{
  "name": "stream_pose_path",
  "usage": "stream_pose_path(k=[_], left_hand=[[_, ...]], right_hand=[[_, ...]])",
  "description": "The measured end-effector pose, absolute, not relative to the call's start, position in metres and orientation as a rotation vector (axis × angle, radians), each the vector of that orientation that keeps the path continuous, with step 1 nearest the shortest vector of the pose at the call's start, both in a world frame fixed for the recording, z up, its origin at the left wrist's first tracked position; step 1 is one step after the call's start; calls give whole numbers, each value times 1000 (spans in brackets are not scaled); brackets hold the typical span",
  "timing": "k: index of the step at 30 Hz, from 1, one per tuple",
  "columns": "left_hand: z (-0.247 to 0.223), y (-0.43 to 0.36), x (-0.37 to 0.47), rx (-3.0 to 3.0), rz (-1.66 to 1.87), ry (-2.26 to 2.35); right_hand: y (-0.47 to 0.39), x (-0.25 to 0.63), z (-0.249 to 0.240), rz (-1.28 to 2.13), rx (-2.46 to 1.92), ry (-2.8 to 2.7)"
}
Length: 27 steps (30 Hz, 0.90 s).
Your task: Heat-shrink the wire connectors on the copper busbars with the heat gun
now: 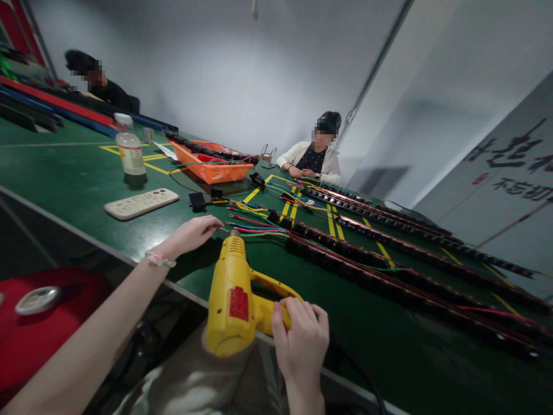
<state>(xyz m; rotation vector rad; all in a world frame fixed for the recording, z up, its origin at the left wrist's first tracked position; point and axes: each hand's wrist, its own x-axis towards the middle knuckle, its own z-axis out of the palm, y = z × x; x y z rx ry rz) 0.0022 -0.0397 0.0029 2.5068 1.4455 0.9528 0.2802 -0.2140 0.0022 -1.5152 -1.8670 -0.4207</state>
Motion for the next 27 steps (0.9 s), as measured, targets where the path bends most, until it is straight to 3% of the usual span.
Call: stream_pose_path(k=[27], left_hand=[[3, -40, 2, 2462, 945, 1420]], right_hand=[[-222, 353, -1, -800, -1795, -1753]])
